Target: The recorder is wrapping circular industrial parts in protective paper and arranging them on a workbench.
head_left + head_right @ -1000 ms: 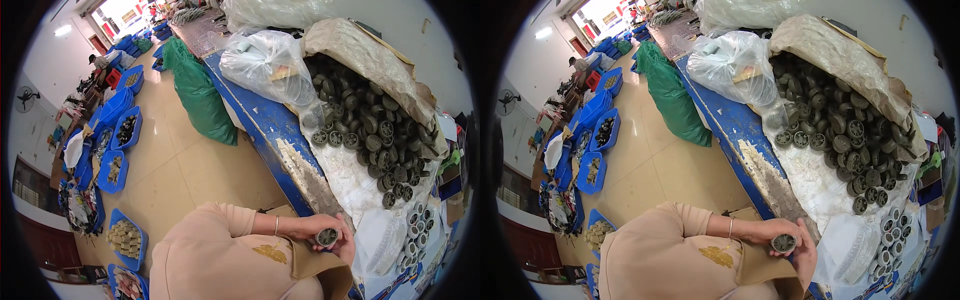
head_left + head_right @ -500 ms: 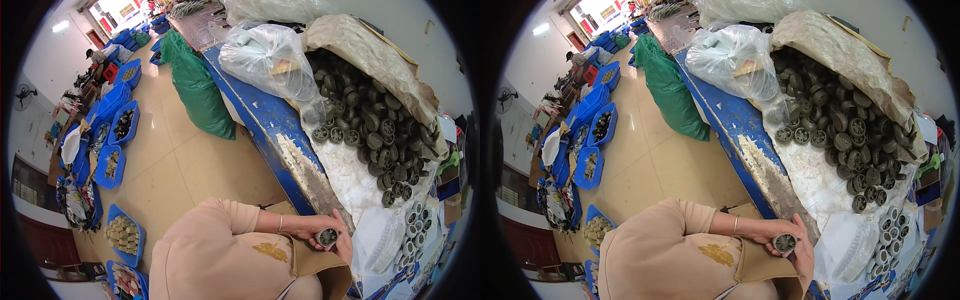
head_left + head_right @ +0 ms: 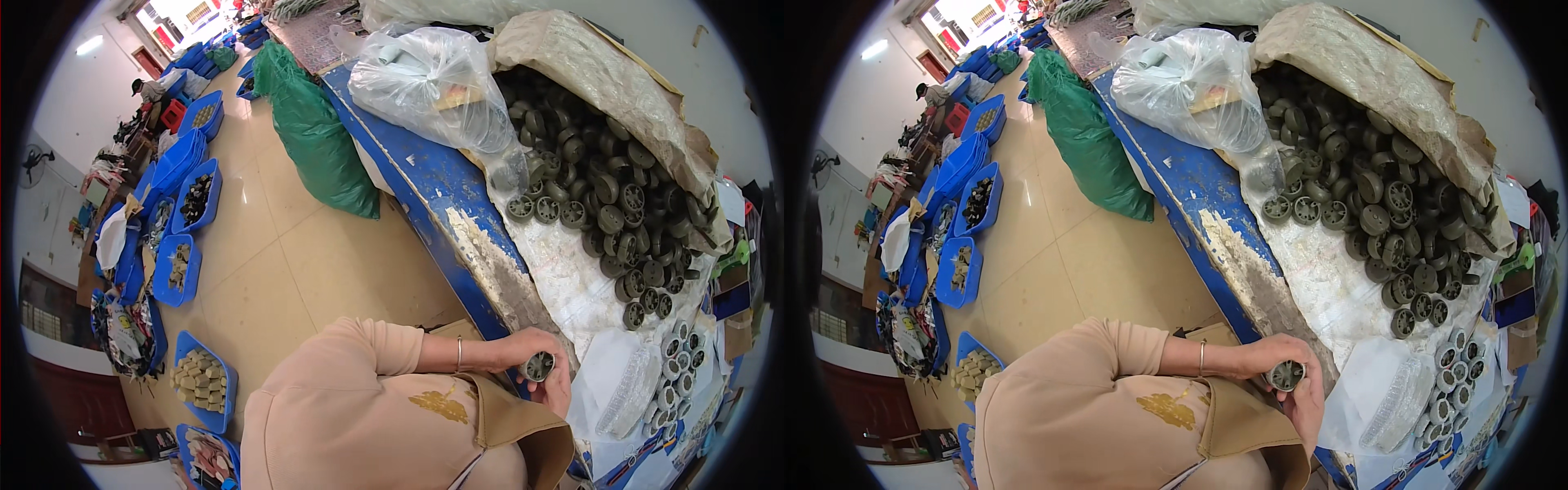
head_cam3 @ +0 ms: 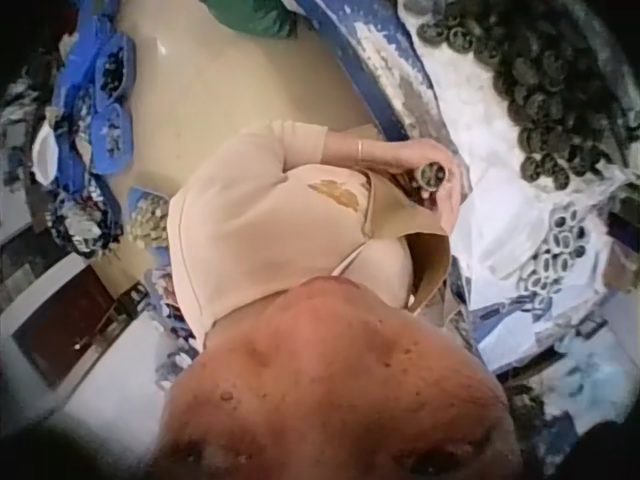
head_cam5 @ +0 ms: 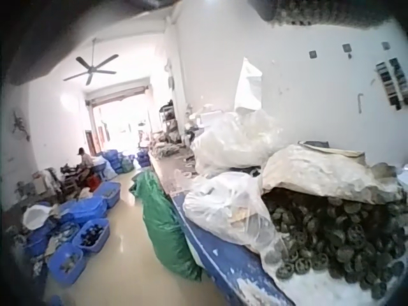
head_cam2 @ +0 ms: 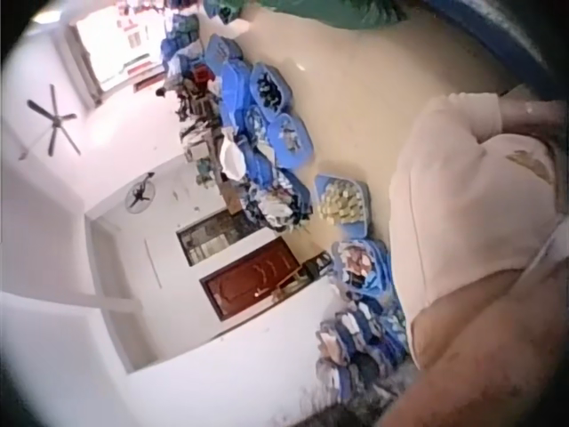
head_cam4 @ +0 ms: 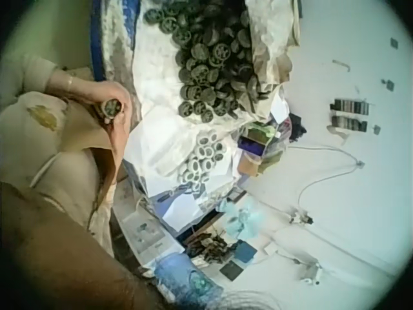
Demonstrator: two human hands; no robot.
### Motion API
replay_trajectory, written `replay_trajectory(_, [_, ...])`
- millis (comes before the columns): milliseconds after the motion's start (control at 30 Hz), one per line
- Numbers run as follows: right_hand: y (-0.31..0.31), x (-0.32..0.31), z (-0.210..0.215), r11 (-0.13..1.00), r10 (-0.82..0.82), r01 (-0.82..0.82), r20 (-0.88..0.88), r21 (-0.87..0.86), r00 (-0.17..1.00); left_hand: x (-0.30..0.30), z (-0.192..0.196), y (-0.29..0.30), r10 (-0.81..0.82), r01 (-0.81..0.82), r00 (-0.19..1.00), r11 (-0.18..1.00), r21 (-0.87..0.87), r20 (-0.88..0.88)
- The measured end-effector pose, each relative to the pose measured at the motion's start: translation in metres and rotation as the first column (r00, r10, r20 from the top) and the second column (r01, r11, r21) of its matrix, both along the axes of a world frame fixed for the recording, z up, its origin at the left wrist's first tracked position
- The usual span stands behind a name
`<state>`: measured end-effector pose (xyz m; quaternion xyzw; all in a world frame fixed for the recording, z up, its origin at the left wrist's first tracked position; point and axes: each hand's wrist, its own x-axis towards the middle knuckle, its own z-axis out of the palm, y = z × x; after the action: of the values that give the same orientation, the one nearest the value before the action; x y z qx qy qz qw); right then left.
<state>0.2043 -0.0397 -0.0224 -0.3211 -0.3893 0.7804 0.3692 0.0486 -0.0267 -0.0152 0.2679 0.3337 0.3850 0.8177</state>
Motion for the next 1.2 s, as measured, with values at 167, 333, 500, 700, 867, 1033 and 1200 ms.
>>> replay_trajectory(167, [-0.005, -0.008, -0.006, 0.994, -0.096, 0.091, 0.103, 0.06, 0.99, 0.003, -0.006, 0.003, 0.104, -0.102, 0.993, 0.994, 0.033, -0.056])
replay_trajectory(333, [-0.006, -0.015, 0.003, 0.963, -0.165, 0.133, 0.123, 0.233, 0.979, -0.005, 0.005, 0.009, 0.007, -0.007, 1.0, 0.999, 0.049, -0.005])
replay_trajectory(500, [-0.005, -0.011, -0.001, 0.961, -0.176, 0.104, 0.275, 0.257, 0.945, 0.005, -0.009, 0.006, 0.147, -0.146, 0.989, 0.988, 0.045, -0.024])
replay_trajectory(700, [-0.007, -0.015, -0.012, 0.885, -0.233, 0.052, 0.345, 0.462, 0.909, 0.009, -0.018, 0.004, 0.212, -0.211, 0.977, 0.975, 0.071, -0.01])
replay_trajectory(867, [-0.001, -0.003, -0.004, 0.97, -0.094, 0.003, 0.362, 0.244, 0.927, 0.007, -0.019, 0.004, 0.177, -0.171, 0.983, 0.98, 0.106, -0.053])
replay_trajectory(1033, [-0.004, -0.015, -0.019, 0.865, -0.264, 0.072, 0.329, 0.497, 0.907, 0.019, -0.029, -0.001, 0.387, -0.329, 0.918, 0.867, 0.375, -0.089])
replay_trajectory(1200, [-0.004, -0.007, -0.024, 0.949, -0.176, 0.144, 0.094, 0.281, 0.98, 0.017, -0.023, -0.003, 0.332, -0.274, 0.94, 0.872, 0.407, -0.079])
